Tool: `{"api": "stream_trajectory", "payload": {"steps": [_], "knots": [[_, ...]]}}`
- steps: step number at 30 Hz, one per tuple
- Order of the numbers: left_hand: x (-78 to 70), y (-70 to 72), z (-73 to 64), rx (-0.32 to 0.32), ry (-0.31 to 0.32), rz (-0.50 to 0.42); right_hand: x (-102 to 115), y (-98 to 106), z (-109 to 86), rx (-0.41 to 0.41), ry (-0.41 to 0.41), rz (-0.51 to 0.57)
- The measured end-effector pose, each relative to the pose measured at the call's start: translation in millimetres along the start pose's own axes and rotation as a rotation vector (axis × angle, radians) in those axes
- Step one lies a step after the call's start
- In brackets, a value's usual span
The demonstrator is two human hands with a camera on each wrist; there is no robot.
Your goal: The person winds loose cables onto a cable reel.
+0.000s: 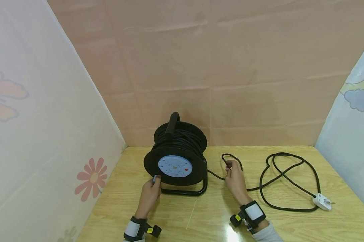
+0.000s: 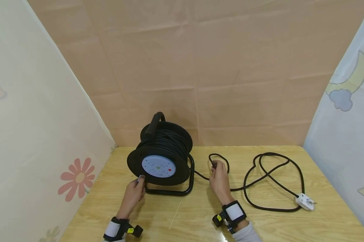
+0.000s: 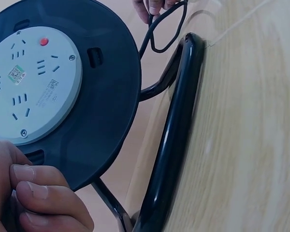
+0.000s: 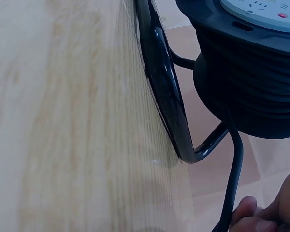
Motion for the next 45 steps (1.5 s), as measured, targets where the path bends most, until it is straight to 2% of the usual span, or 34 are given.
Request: {"api": "stream_trajectory", "payload": {"steps": [18, 30, 40, 45], "knots": [[-5.0, 8.3, 3.4, -0.021, 0.003, -0.046, 0.0, 1.0, 0.2, -0.007, 0.029, -0.007], [-11.9, 14.2, 4.6, -0.042, 0.012, -0.075, -1.6, -0.9, 0.8, 0.004, 0.008, 0.004], [-18.2, 20.2, 6.2, -0.061, -0.038, -0.085, -0.8, -0.1, -0.1, -0.004, 0.033, -0.001], [-22.7, 22.5, 7.0, -0.059, -0.033, -0.098, -1.2, -0.6, -0.7, -0.005, 0.047, -0.002]]}}
Point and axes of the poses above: each hand's wrist, its own z-axis towards the middle knuckle, its own y-axis out of the back of the hand, x = y × z, the point moved 3 cm from there along z, towards the middle knuckle, and after that the axes turned 2 degrees about -z, right-handed, at the moved point
